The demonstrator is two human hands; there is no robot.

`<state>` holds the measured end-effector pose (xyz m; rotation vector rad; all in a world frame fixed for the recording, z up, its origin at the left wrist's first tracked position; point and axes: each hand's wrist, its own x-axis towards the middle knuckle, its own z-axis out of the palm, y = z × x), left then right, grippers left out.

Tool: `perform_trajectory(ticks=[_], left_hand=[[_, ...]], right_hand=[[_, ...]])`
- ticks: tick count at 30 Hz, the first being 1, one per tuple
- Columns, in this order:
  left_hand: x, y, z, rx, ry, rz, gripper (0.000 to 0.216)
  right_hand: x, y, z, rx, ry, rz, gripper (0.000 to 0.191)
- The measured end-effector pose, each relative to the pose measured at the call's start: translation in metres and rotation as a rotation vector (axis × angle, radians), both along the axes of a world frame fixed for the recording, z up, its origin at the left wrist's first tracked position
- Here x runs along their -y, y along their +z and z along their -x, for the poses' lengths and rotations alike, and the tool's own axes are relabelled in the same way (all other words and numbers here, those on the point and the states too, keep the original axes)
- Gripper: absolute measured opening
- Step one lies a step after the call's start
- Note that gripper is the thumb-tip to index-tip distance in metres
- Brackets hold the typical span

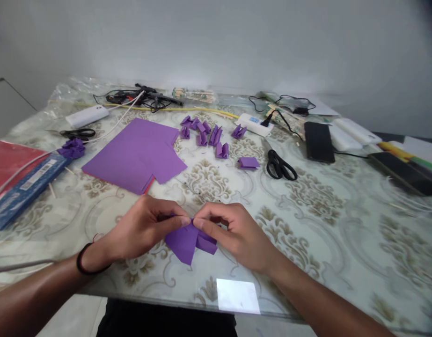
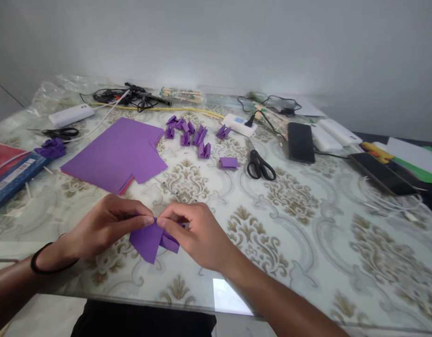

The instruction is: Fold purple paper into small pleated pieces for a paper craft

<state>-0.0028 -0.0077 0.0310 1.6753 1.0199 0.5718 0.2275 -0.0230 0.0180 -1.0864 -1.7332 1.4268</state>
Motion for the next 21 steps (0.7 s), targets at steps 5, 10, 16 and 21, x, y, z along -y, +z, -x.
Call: perform_trajectory(ticks=[5,10,16,21], left_hand=[[-0.004,-0.008,0.002,0.013,0.185,-0.03,0.026],[-0.006,-0.013,0.002,0.127,0.31,-0.05,0.02],[-0.005,-0.011,-0.002,0.211,0.197,0.026,0.015],[-0.004,-0.004,0.0,0.276,0.074,0.174,0.014]], right_hand=[[-0.005,-0.002,-0.005,-0.002,-0.15,-0.22,0.013],[-0.003,-0.004,-0.006,0.153,0.016,-0.699,0.038],[-0.001,-0.009,0.002,0.189,-0.005,-0.941,0.014],[-0.003,-0.008,-0.003,0.116,-0.076,-0.814,0.009]])
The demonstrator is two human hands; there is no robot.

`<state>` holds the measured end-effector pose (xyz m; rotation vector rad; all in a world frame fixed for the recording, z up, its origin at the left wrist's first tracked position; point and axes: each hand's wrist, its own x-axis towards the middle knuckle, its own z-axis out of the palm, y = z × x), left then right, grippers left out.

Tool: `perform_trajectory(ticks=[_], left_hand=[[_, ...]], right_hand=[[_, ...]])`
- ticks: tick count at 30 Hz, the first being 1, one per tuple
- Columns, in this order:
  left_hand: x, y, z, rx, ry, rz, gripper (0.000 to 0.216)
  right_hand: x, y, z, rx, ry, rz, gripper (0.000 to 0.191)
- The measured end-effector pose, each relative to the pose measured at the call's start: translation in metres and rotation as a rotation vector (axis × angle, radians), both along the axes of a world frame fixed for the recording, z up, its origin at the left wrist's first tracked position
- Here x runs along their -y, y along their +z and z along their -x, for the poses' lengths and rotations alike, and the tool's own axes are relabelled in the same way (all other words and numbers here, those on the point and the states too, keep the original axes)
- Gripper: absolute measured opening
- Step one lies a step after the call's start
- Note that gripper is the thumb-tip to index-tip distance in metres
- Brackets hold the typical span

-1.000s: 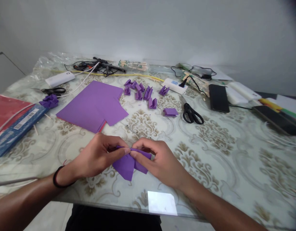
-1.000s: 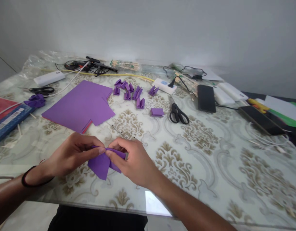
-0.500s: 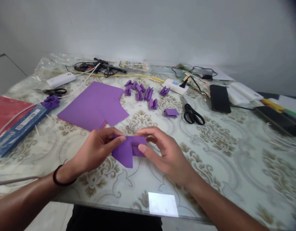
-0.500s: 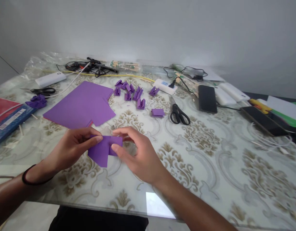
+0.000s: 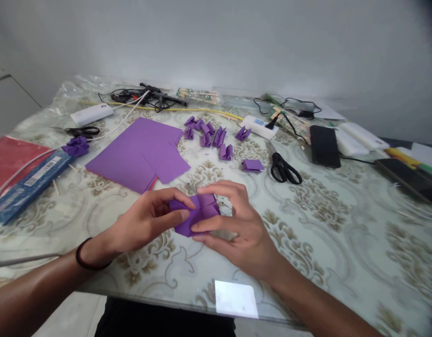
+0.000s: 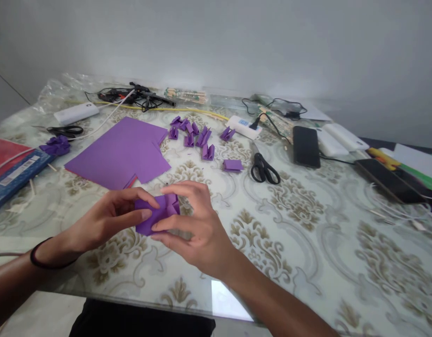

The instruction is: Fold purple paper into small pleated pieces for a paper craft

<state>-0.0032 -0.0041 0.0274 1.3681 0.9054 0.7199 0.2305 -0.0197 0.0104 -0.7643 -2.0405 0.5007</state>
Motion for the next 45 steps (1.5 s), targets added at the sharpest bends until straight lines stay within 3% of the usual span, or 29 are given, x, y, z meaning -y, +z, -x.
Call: perform_trajectory(ticks=[4,8,16,22,28,35,45], left_hand=[[0.0,0.005,0.001,0.055,-0.066,0.033,0.014],[0.001,0.0,0.001,0.05,-0.06,-0.05,0.021],[0.003,-0.002,-0.002,0.028,0.069,-0.19,0.004],[0.002,0.002,-0.003,0.067,0.148,-0.094,0.004],[0.001,0.0,-0.004,0.071,0.15,-0.008,0.004],[0.001,0.001,-0.006,0.059,0.14,0.072,0.01],[0.003,-0.001,-0.007,0.034,0.153,0.074,0.016]], right_hand=[[-0.003,-0.004,-0.004,-0.13,-0.049,0.262,0.008],[-0.006,-0.008,-0.005,-0.219,-0.028,0.449,0.006],[-0.006,-0.006,-0.005,-0.281,-0.027,0.534,0.002],[-0.008,-0.005,-0.001,-0.41,-0.034,0.636,0.01],[-0.005,-0.002,0.0,-0.399,-0.043,0.834,0.017],[-0.004,0.002,0.001,-0.297,-0.155,0.822,0.021],[0.002,0.003,0.008,-0.317,-0.2,0.82,0.027]])
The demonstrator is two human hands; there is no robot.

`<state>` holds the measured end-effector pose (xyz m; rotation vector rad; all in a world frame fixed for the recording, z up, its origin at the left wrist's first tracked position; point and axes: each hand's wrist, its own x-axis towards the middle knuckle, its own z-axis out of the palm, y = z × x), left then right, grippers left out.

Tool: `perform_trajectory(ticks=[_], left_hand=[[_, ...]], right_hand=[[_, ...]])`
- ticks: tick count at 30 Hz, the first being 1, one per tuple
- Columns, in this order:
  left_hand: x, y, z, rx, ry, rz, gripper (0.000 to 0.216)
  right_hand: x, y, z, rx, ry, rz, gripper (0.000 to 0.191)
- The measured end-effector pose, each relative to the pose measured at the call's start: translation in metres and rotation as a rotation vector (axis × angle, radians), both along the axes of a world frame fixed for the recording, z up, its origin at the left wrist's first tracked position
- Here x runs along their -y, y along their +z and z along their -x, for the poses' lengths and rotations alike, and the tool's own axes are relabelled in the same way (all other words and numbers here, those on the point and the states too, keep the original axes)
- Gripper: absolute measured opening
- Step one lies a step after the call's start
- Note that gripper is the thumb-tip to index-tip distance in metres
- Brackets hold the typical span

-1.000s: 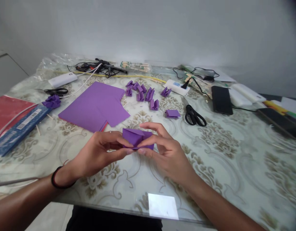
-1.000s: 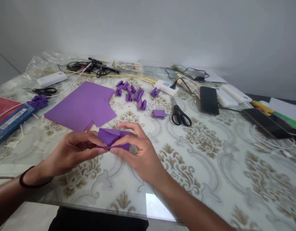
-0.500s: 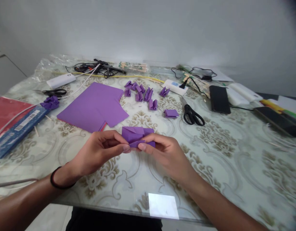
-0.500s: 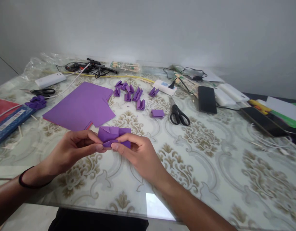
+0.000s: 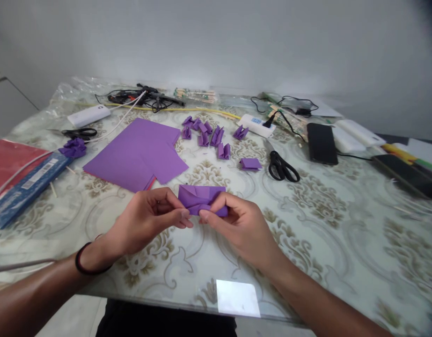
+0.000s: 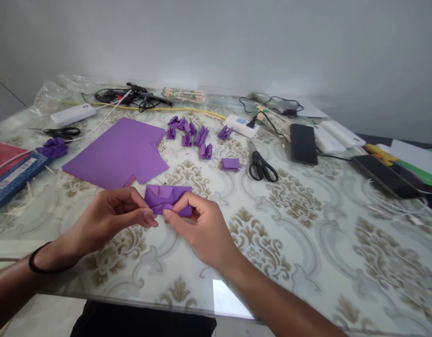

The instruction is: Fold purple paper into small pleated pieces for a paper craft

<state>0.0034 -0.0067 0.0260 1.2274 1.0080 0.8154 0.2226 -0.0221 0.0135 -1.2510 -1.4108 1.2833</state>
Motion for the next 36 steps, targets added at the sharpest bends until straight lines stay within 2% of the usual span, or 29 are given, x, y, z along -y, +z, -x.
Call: perform_trajectory(ticks=[10,13,16,18,20,23,25,30,36], left_hand=[[0.003,-0.003,0.001,0.015,-0.004,-0.031,0.021],[0.002,-0.002,0.0,0.041,0.032,-0.038,0.021],[0.001,0.001,-0.001,0.063,0.067,-0.065,0.021],[0.002,0.002,-0.002,0.081,0.073,-0.078,0.02],[0.003,0.002,-0.003,0.091,0.078,-0.086,0.019],[0.004,0.0,-0.003,0.075,0.087,-0.1,0.019],[0.005,-0.001,-0.004,0.063,0.083,-0.102,0.021],[0.008,-0.004,-0.005,0.094,0.059,-0.092,0.022],[0.012,-0.007,-0.005,0.128,0.058,-0.092,0.017]], right_hand=[[0.002,0.0,0.002,-0.06,-0.033,0.033,0.03],[0.0,-0.005,0.003,-0.179,-0.039,-0.005,0.029],[-0.004,-0.012,0.004,-0.38,-0.066,-0.038,0.066],[-0.005,-0.015,0.005,-0.456,-0.04,-0.002,0.08],[-0.004,-0.017,0.006,-0.451,0.029,0.079,0.07],[-0.002,-0.015,0.007,-0.374,0.14,0.194,0.037],[0.0,-0.014,0.008,-0.33,0.151,0.215,0.026],[0.001,-0.011,0.01,-0.273,0.074,0.144,0.025],[0.004,-0.01,0.013,-0.306,0.059,0.163,0.021]])
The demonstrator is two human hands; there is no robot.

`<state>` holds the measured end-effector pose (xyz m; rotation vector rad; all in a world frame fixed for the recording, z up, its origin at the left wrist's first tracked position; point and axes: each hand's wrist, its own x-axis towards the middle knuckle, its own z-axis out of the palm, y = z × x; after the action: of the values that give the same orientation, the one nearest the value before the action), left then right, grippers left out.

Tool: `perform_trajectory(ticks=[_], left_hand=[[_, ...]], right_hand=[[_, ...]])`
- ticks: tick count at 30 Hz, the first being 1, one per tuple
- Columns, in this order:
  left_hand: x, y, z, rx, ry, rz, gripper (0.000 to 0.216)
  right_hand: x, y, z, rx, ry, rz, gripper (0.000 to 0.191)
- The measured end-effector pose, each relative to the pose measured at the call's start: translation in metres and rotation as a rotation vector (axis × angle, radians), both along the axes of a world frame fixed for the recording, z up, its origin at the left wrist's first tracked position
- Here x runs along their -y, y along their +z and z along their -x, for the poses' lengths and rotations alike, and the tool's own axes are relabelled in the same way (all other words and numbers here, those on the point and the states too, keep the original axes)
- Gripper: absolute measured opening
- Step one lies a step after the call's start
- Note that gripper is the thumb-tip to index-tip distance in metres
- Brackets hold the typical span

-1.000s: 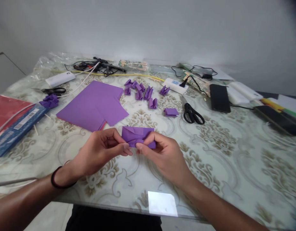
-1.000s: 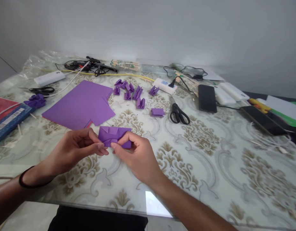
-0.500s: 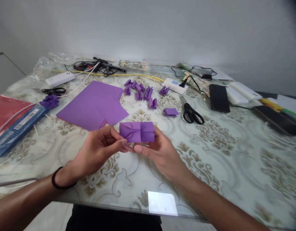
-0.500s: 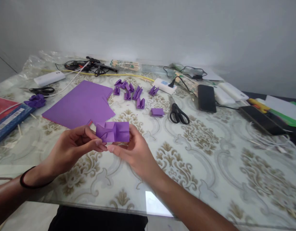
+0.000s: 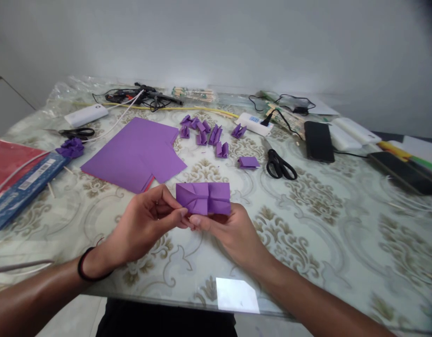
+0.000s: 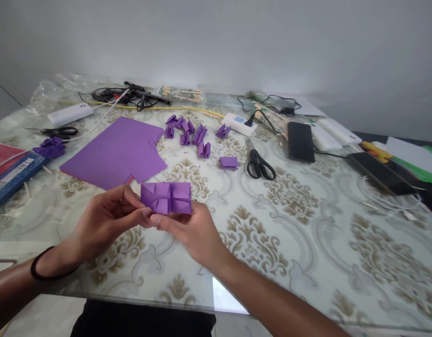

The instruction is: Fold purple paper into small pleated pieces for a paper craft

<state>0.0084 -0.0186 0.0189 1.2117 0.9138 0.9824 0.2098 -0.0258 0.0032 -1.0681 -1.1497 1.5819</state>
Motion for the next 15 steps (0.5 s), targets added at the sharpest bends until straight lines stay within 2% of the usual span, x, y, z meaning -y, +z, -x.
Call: perform_trajectory(ticks=[4,10,15], left_hand=[[0.0005,0.0011,-0.0019,0.045,-0.037,0.005,0.019],[0.0,0.001,-0.0021,0.061,-0.104,0.015,0.017],[-0.0001,0.0018,-0.003,0.087,-0.06,-0.002,0.021]], right_hand=[[0.0001,-0.0037,0.0012,-0.005,-0.021,-0.015,0.021],[-0.0005,-0.0032,0.0009,0.013,-0.016,-0.043,0.032],[-0.0012,-0.009,-0.0008,-0.063,-0.002,-0.028,0.035]])
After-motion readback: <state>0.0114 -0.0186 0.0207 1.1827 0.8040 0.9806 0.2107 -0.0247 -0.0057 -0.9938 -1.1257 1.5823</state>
